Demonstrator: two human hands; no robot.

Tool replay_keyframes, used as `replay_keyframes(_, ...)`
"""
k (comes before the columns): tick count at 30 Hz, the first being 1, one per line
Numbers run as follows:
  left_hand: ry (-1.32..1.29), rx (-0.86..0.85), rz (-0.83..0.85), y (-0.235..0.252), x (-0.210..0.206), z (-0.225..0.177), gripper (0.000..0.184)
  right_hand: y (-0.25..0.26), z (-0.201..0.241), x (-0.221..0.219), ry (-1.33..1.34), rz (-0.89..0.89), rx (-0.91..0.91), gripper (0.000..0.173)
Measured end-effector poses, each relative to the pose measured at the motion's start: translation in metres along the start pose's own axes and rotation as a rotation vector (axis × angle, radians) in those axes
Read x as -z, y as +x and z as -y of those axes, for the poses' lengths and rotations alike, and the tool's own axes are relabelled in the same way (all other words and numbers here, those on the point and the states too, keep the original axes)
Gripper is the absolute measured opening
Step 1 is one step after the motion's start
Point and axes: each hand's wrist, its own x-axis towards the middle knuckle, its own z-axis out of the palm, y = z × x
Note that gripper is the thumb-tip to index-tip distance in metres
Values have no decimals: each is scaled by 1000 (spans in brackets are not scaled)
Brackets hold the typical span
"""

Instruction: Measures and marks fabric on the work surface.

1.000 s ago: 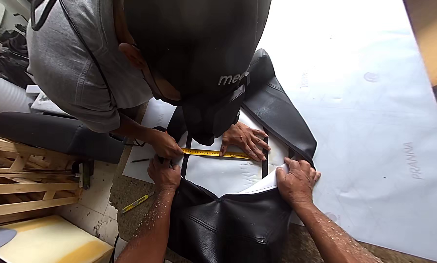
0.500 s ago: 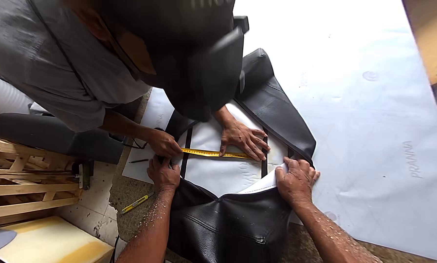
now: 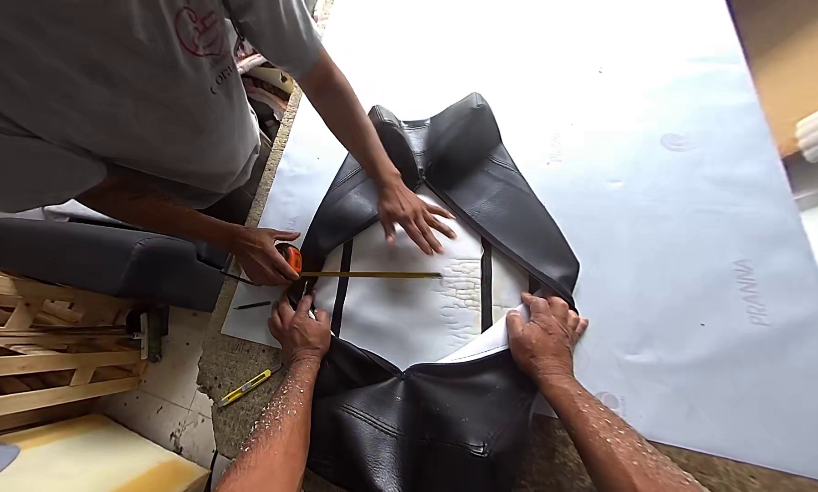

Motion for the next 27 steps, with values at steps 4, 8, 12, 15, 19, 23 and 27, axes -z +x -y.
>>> replay_keyframes(4,9,-7,9,0,0,0,38,0,0,-1,-7,4,-10,52)
replay_keyframes(8,-10,-7,21,0,2,0,38,0,0,-1,-19,3,-10,51)
replay_keyframes(12,-7,4,23,0,1,0,39,-1,-1,-3,-28,-8,-12,50)
replay_keyframes(15,-16,-3,5,0,1,-1,38,-1,-4,-6,-24,-42,2,51)
replay_keyframes(19,-12,-11,3,0,2,-3,38,-1,-4,-6,-23,-48,-2,52)
replay_keyframes(23,-37,-18,-8,1,5,-4,38,-2,2,-2,-53,-46,-11,50)
replay_keyframes(27,-39,-14,-12,0,12,-10,39,-2,7,3,-67,-19,-41,47)
